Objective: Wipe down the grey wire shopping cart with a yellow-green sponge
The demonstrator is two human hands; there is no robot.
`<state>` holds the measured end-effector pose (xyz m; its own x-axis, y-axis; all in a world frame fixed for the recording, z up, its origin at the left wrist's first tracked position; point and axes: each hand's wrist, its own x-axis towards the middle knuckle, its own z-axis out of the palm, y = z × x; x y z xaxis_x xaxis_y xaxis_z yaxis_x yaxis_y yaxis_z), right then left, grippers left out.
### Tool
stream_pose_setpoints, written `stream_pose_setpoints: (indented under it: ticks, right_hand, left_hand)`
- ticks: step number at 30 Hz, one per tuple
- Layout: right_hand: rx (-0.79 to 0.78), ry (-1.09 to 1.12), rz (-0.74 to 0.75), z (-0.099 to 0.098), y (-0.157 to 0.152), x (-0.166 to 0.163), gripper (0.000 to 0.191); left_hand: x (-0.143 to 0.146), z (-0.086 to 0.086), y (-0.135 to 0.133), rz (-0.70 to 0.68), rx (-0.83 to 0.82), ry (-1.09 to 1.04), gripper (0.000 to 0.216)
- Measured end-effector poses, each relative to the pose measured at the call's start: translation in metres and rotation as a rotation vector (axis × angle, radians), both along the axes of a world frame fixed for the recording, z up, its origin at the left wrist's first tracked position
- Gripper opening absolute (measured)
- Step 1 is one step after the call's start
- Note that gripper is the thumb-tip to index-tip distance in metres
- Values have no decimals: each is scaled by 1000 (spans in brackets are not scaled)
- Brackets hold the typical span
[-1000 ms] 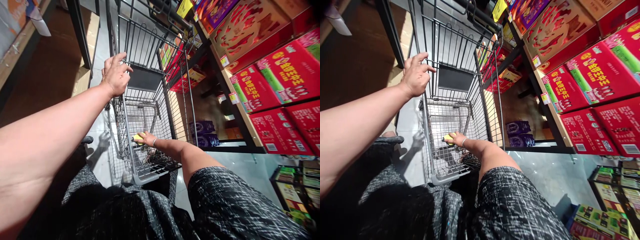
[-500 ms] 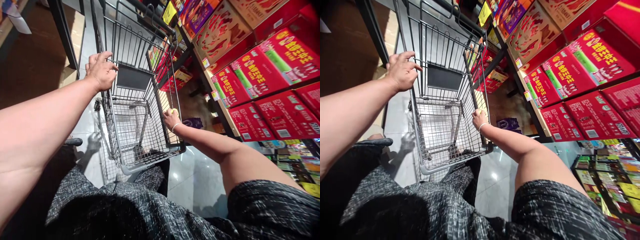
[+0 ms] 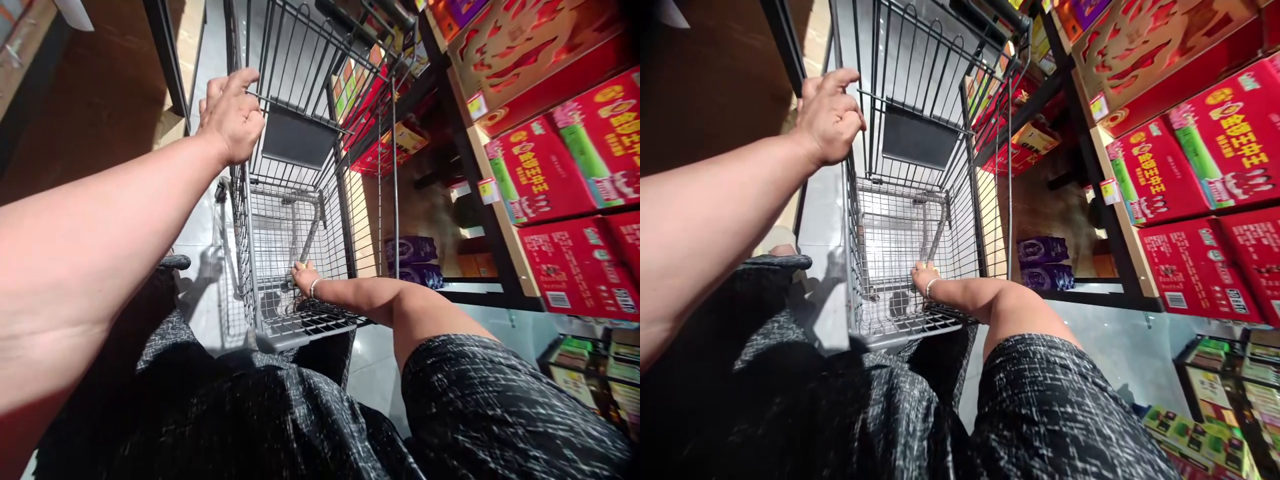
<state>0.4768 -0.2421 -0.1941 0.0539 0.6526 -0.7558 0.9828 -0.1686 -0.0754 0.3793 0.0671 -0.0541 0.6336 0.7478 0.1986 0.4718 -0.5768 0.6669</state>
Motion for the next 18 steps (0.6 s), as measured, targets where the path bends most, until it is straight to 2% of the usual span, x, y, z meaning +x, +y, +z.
stream_pose_setpoints:
  ticks: [5,8,10,13,16,18]
  right_hand:
    - [231,311,23,-15,22,-53,66]
    - [310,408,-98,-12,31,-76,61]
    - [367,444,-192,-3,37,-81,56]
    - [420,499,-360,29,47,-78,49]
    - [426,581,-548,81,56,-69,45]
    - [499,643,-569,118,57,-64,46]
  left_hand:
    - [3,1,1,-1,30,26,31]
    - [2,3,-2,15,39,48,29]
    - [2,3,-2,17,63,71,31]
    - [1,2,-1,22,75,63,29]
    - [1,2,-1,28,30,27,23]
    - [0,3,-2,29,7,38,22]
